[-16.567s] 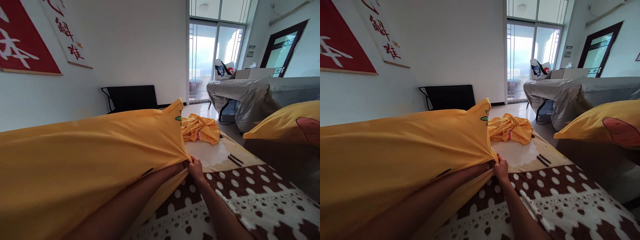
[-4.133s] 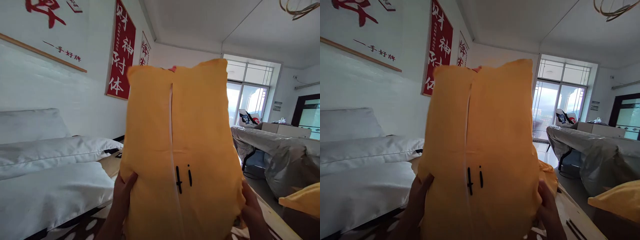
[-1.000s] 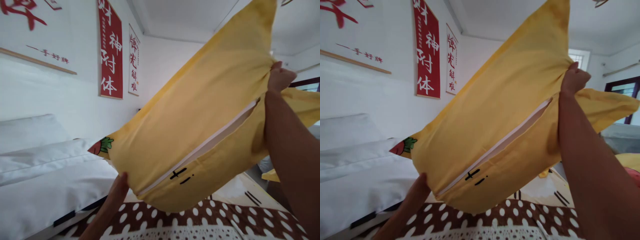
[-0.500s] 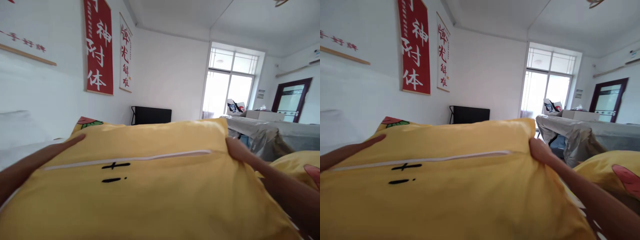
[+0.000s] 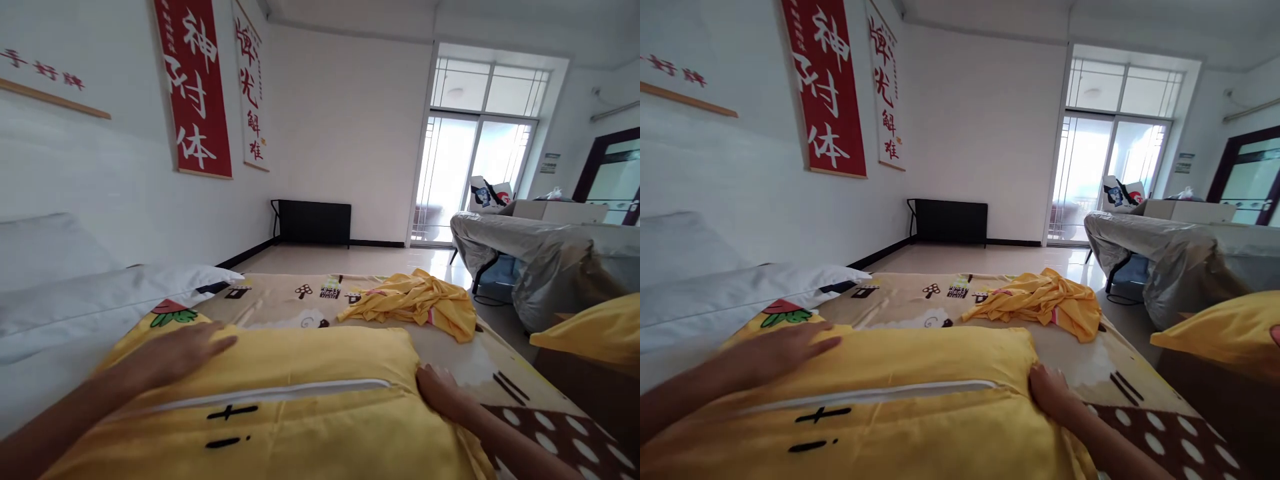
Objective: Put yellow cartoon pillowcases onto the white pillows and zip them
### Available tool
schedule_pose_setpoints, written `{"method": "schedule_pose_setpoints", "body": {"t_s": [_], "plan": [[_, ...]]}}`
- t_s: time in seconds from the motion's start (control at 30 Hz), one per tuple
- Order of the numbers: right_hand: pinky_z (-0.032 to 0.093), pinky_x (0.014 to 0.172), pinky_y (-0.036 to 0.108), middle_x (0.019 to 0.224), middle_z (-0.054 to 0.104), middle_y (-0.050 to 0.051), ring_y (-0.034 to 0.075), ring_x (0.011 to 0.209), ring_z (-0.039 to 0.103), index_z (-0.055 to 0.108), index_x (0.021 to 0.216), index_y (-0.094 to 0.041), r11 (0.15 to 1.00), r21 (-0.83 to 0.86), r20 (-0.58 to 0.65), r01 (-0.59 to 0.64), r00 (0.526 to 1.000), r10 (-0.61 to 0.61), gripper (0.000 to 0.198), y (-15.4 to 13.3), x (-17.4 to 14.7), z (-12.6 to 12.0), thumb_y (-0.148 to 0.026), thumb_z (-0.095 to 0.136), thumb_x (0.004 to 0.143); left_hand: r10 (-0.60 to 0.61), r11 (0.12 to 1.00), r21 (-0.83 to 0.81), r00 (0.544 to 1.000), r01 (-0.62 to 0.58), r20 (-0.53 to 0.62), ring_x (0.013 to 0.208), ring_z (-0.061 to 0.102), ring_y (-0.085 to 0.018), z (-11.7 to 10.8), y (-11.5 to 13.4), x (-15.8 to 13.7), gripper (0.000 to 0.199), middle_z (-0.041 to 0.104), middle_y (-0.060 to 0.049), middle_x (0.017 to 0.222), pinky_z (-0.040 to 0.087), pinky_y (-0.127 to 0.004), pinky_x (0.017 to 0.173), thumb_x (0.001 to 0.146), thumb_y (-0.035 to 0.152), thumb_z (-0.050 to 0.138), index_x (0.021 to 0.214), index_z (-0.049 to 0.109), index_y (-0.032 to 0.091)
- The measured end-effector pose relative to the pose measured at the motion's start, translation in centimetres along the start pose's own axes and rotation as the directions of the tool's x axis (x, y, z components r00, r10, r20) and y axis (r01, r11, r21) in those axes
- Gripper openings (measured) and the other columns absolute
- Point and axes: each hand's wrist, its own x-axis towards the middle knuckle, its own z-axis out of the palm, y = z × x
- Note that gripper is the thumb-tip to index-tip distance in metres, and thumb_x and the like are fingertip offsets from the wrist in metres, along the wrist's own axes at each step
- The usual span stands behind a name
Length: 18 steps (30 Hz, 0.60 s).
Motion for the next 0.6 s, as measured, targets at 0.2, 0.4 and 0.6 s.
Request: {"method": "schedule_pose_setpoints", "body": {"t_s": [0.2, 0.4, 0.6], "plan": [[0.041, 0.08, 0.037, 0.098, 0.068, 0.017, 0.026, 0.093, 0.064, 0.064, 0.096, -0.012, 0.996, -0.065, -0.17, -0.059, 0.984, 0.047, 0.027, -2.3, 0.9, -6.9, -0.017, 0.039, 0.087, 0.359, 0.869, 0.099, 0.756, -0.484, 0.548, 0.09, 0.062, -0.03, 2.3, 17.6, -3.4, 0.034, 0.067, -0.014, 0.099, 0.046, -0.042, 0.078, 0.083, 0.04, 0.048, 0.101, 0.064, 0.016], [0.041, 0.07, 0.033, 0.084, 0.069, 0.009, 0.023, 0.078, 0.065, 0.061, 0.089, -0.018, 0.992, 0.074, -0.412, 0.102, 0.909, -0.063, 0.027, -9.7, 0.5, -13.2, -0.03, 0.036, 0.091, 0.596, 0.607, 0.125, 0.554, -0.785, 0.581, 0.07, 0.063, -0.03, 8.8, 25.3, -4.7, 0.035, 0.066, -0.016, 0.078, 0.042, -0.037, 0.052, 0.088, 0.038, 0.043, 0.087, 0.07, 0.016], [0.042, 0.071, 0.023, 0.087, 0.067, 0.004, 0.014, 0.08, 0.061, 0.064, 0.086, -0.018, 0.833, 0.519, -0.347, 0.191, 0.938, 0.001, 0.016, -11.1, 2.3, -5.7, -0.019, 0.048, 0.085, 0.815, 0.469, 0.069, 0.462, -0.88, 0.35, 0.049, 0.056, -0.021, 14.3, 22.4, -3.4, 0.018, 0.066, -0.01, 0.063, 0.031, -0.031, 0.044, 0.082, 0.016, 0.05, 0.081, 0.068, 0.016]]}}
